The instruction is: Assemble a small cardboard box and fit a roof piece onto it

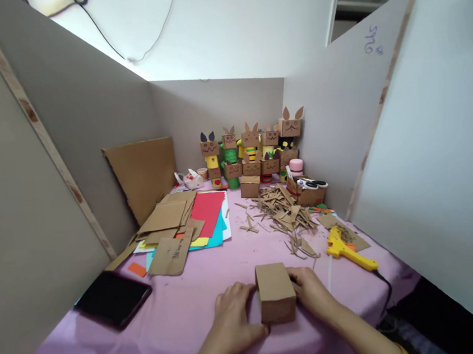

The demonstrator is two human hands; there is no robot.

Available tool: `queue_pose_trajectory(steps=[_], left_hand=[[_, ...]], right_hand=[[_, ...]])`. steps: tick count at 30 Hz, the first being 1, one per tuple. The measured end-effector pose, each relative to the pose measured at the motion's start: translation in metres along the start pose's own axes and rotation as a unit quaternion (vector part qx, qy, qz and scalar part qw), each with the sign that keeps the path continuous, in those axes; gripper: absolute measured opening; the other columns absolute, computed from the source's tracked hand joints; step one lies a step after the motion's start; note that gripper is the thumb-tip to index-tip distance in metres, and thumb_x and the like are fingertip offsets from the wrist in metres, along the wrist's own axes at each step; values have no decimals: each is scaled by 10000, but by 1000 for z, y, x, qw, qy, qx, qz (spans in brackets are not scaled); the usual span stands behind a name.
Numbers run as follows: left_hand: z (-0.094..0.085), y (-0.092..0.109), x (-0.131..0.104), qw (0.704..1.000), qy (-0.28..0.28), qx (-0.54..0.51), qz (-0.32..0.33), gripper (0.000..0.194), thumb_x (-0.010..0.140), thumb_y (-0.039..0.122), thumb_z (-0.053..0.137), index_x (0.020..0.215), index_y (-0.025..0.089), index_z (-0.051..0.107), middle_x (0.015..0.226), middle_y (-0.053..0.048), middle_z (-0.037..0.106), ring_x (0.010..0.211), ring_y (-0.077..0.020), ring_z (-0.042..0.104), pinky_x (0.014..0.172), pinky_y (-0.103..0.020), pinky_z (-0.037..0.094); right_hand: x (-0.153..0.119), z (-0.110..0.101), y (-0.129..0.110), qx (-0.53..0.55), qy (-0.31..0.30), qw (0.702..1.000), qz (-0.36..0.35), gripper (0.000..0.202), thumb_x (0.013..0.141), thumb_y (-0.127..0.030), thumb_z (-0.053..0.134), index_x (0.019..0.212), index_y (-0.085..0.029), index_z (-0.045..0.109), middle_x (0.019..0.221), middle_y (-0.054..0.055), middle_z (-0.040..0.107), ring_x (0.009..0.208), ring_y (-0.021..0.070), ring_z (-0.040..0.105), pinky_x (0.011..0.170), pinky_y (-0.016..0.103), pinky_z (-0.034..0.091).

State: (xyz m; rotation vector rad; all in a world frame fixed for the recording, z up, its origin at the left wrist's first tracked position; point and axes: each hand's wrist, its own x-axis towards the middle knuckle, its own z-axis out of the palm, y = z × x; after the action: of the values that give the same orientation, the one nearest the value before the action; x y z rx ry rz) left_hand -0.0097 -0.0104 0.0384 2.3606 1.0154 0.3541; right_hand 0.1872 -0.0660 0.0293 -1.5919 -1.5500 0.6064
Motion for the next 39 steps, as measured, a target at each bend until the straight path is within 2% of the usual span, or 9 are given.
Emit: queue_pose_trajectory(steps=[8,11,14,17,21,26,30,36,39], left_hand=[[0,0,1,1000,11,-10,-3,574,542,281,680,1103,238,563,1059,-49,578,1023,-265,495,866,-361,305],[1,0,2,1000,16,-12,-5,575,527,268,697,1085,219,571,1040,-53,577,1006,-270,500,854,-371,309],[2,2,2,1000,21,-14,-7,544,530,258,697,1056,187,576,1029,-68,573,999,-282,496,850,-391,313],[-4,5,2,1000,16,-21,-10,520,519,234,698,1018,158,574,1029,-82,568,994,-287,497,847,-395,333],[-26,10,2,999,10,-34,-11,553,515,225,697,1040,149,542,1068,-88,550,1016,-272,492,867,-371,369],[-49,14,1,996,21,-90,-3,599,542,231,695,1104,160,501,1169,-106,517,1122,-279,443,960,-380,345],[-40,11,1,990,9,-144,4,596,603,232,668,1162,148,479,1218,-126,524,1153,-259,460,996,-365,339],[-23,1,2,969,-16,-248,-8,1088,603,429,727,1424,93,97,1426,-212,323,1308,-296,312,1064,-423,268],[-8,-5,6,943,16,-333,-1,868,783,589,496,1429,131,141,1496,-149,211,1364,-242,216,1120,-419,154]], right_hand=[[-4,-18,1,-46,55,996,48,409,802,-267,429,1114,-95,632,711,83,701,621,224,620,634,334,484],[-8,-31,-14,-55,76,995,27,511,834,-395,446,1259,-120,520,1077,146,642,930,258,596,815,381,458],[-11,-35,-34,-66,-21,997,-41,840,658,-458,700,1388,-251,340,1405,101,406,1278,297,343,1048,441,263],[-12,-31,-43,-77,-100,991,-51,1038,531,-409,805,1408,-284,264,1402,109,407,1279,326,333,1062,482,224],[-13,-26,-33,-21,-70,997,-27,949,582,-344,785,1398,-264,307,1402,108,406,1287,303,336,1073,467,222],[-16,-8,-15,145,-46,988,-38,904,620,-469,739,1373,-167,340,1411,154,388,1305,304,329,1081,458,226],[-20,10,-4,264,-72,960,-62,892,646,-526,710,1358,-163,312,1372,155,437,1240,283,431,1024,414,342],[-30,7,7,177,-43,983,16,1174,605,-668,655,1441,-76,81,1517,176,118,1387,247,126,1122,388,122],[-27,7,2,216,5,975,56,998,745,-739,392,1449,-108,73,1521,140,137,1389,197,129,1127,378,92]])
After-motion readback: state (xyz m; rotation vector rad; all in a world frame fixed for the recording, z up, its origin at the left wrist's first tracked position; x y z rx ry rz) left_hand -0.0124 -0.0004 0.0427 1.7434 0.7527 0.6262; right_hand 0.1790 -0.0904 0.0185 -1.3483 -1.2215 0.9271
